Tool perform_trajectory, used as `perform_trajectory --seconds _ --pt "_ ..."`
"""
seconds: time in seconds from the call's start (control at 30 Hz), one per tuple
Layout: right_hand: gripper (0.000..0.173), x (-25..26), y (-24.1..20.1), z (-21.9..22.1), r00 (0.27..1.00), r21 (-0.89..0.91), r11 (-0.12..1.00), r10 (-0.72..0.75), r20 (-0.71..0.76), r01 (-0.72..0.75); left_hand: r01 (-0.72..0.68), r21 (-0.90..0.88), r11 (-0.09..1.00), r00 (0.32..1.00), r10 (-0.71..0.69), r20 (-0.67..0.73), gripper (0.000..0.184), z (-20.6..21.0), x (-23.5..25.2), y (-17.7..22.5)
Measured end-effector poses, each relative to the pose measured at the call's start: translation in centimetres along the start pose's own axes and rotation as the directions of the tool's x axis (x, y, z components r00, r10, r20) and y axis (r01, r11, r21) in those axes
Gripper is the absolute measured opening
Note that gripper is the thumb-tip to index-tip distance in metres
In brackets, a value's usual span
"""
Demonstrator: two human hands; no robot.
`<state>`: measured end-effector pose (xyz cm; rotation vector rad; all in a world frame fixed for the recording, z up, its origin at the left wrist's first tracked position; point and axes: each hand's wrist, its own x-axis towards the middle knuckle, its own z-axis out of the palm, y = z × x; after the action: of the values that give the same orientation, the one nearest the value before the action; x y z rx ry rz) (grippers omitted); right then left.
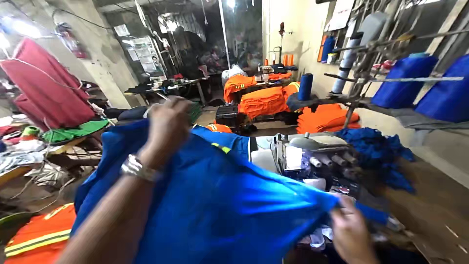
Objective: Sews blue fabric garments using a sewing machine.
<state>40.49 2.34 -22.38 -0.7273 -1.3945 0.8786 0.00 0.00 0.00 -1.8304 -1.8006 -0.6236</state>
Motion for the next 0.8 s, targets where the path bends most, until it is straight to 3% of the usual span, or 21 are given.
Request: perform_trajectory --seconds 0.03,0.1,0.13,0.2,0.27,0.37,0.43,0.5,0.57,0.6,0.63,0.73,0.8 --pt "0.023 0.0 1.1 1.8 0.998 0.063 0.998 -0.031 0.048 0.028 -0.128 -0.118 0.985 0.989 0.136 0.061 0.038 2.6 -0.6 4.2" --pt "0.022 -0.6 1.6 4.5 0.995 0.087 0.996 -0.036 0.09 0.028 -0.291 -0.415 0.862 0.895 0.399 0.201 0.047 8.7 -4.0 12.0" --pt "0.02 -1.2 1.7 5.2 0.996 0.08 0.997 -0.015 0.086 0.008 -0.306 -0.55 0.777 0.843 0.49 0.222 0.037 11.5 -5.8 14.6" --pt "0.019 -3.6 2.9 5.3 0.992 -0.004 0.998 0.059 0.107 -0.059 -0.229 -0.737 0.636 0.824 0.529 0.2 0.014 14.9 -8.6 16.7" --pt "0.016 -7.8 4.1 4.1 0.965 -0.097 0.984 0.168 0.2 -0.151 -0.148 -0.819 0.555 0.87 0.467 0.16 0.013 15.3 -10.2 16.4" --pt "0.018 -11.8 3.5 1.6 0.931 -0.044 0.989 0.15 0.332 -0.144 -0.181 -0.813 0.553 0.893 0.439 0.099 0.018 13.6 -10.8 15.8" --pt "0.021 -11.8 3.0 0.9 0.923 -0.003 0.985 0.165 0.347 -0.175 -0.23 -0.735 0.638 0.908 0.412 0.074 0.024 13.8 -10.3 16.2" --pt "0.021 -10.5 3.5 1.3 0.875 -0.064 0.933 0.356 0.329 -0.355 -0.254 -0.585 0.77 0.926 0.368 0.082 0.022 15.8 -9.3 16.4" --pt "0.023 -8.8 5.6 2.0 0.748 -0.093 0.816 0.563 0.352 -0.571 -0.237 -0.443 0.865 0.932 0.331 0.147 0.023 18.1 -8.1 16.4" --pt "0.022 -8.2 6.6 2.2 0.718 -0.064 0.779 0.603 0.349 -0.623 -0.205 -0.406 0.891 0.93 0.307 0.203 0.026 18.8 -7.8 16.4" --pt "0.024 -7.9 7.1 2.2 0.735 -0.042 0.783 0.599 0.319 -0.62 -0.175 -0.393 0.903 0.919 0.293 0.265 0.025 18.8 -7.5 16.3" --pt "0.047 -7.0 7.4 1.4 0.893 -0.066 0.902 0.432 0.127 -0.427 -0.19 -0.441 0.877 0.877 0.353 0.326 0.028 17.4 -7.8 15.6" --pt "0.056 -5.5 7.0 0.8 0.845 0.008 0.863 0.493 0.208 -0.506 -0.239 -0.441 0.865 0.855 0.402 0.327 0.034 17.2 -8.7 15.8"
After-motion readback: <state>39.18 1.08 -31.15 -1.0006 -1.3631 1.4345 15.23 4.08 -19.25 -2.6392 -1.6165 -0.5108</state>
